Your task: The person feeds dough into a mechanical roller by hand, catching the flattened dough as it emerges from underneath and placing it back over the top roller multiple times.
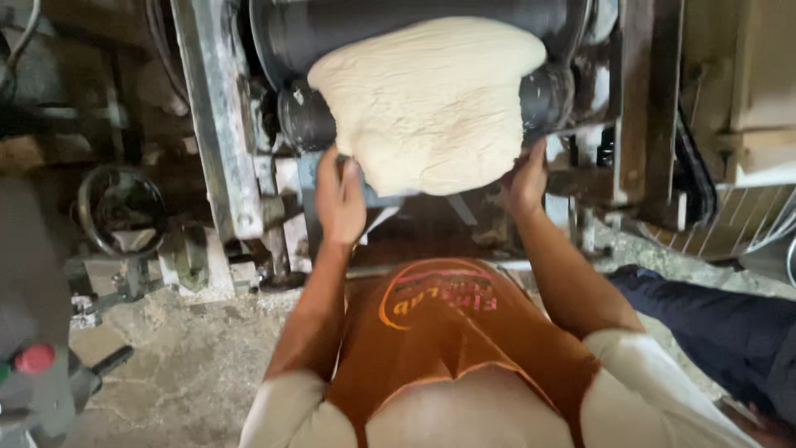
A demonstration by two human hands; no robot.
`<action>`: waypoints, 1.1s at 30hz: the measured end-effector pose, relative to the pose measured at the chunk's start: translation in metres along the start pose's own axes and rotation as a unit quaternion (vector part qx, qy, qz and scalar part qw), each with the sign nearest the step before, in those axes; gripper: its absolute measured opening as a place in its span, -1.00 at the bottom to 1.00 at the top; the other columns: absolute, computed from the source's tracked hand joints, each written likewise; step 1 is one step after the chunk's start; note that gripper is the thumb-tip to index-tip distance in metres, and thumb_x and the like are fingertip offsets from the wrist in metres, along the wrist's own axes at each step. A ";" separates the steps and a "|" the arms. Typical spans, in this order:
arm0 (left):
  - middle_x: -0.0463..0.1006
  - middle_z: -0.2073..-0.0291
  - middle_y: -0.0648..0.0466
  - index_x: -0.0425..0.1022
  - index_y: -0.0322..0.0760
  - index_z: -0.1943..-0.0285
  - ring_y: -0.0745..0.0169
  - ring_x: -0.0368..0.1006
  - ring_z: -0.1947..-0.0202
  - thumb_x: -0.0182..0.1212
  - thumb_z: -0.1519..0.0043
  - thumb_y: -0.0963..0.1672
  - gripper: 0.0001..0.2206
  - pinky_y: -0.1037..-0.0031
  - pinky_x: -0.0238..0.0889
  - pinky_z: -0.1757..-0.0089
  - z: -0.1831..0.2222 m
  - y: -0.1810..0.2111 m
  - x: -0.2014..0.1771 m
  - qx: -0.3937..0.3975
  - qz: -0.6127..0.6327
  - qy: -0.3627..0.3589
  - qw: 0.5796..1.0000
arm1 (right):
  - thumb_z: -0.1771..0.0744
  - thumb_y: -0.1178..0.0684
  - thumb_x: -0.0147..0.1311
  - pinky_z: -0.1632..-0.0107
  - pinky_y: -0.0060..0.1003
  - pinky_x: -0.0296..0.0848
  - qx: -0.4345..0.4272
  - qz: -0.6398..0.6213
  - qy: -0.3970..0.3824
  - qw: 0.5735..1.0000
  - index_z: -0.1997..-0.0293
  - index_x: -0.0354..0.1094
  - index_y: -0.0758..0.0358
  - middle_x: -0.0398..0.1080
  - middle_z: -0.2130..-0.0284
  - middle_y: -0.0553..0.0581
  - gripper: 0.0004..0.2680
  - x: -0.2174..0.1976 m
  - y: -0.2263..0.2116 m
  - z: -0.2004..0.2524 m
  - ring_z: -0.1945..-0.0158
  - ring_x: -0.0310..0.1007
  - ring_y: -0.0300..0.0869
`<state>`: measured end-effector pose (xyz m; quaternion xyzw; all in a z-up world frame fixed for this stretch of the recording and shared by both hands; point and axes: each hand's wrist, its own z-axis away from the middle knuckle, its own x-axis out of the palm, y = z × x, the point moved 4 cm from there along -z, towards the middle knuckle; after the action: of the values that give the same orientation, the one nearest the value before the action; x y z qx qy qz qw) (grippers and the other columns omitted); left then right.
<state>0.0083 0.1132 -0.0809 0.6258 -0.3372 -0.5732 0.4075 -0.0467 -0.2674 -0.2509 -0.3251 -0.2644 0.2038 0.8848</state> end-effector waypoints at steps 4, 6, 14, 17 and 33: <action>0.42 -0.24 -0.08 0.18 -0.16 -0.48 0.00 0.40 -0.13 -0.15 -0.39 0.16 -0.42 0.16 0.29 -0.09 0.018 -0.102 0.026 -0.343 0.034 -0.073 0.936 | -0.44 -0.30 -0.29 -0.03 -0.05 0.45 0.105 0.147 -0.103 0.978 -0.15 0.15 0.13 0.29 -0.04 0.17 -0.66 -0.020 0.058 -0.047 -0.02 0.35 -0.03; 0.23 -0.35 -0.09 0.06 -0.05 -0.57 -0.08 0.22 -0.23 -0.40 -0.37 0.25 -0.32 -0.10 0.12 -0.11 0.023 -0.163 0.068 -0.612 0.149 -0.177 0.756 | -0.42 -0.28 -0.31 -0.27 -0.06 0.39 0.147 0.134 -0.146 0.969 -0.39 0.11 0.08 0.24 -0.30 0.10 -0.58 -0.011 0.080 -0.074 -0.28 0.30 -0.07; 0.23 -0.47 -0.07 0.04 -0.29 -0.59 -0.06 0.20 -0.44 -0.06 -0.43 0.13 -0.35 0.09 0.12 -0.36 -0.079 -0.241 0.183 -0.235 0.606 -0.287 0.704 | -0.42 -0.22 -0.21 -0.28 -0.07 0.40 0.165 0.095 -0.268 0.944 -0.39 0.14 0.17 0.28 -0.29 0.16 -0.58 0.060 0.109 -0.128 -0.28 0.33 -0.06; 0.25 -0.46 -0.11 0.06 -0.36 -0.58 -0.07 0.22 -0.42 -0.05 -0.46 0.09 -0.39 0.11 0.15 -0.35 -0.046 -0.216 0.179 -0.270 0.614 -0.288 0.684 | -0.42 -0.20 -0.17 -0.29 -0.08 0.40 0.167 0.090 -0.306 0.933 -0.39 0.14 0.21 0.30 -0.28 0.18 -0.58 0.066 0.119 -0.097 -0.28 0.35 -0.05; 0.45 -0.30 -0.10 0.20 -0.33 -0.47 -0.01 0.43 -0.26 -0.20 -0.31 0.26 -0.24 0.19 0.27 -0.23 0.005 -0.016 0.092 -0.197 0.599 -0.179 0.755 | -0.43 -0.15 -0.26 -0.30 -0.06 0.44 0.084 0.081 -0.381 0.917 -0.33 0.25 0.38 0.43 -0.20 0.28 -0.58 0.136 0.016 0.105 -0.22 0.46 0.04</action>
<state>0.0128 0.0376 -0.1356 0.0880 -0.5894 -0.3672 0.7141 -0.0072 -0.1342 -0.1481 -0.1676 -0.5362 0.4045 0.7216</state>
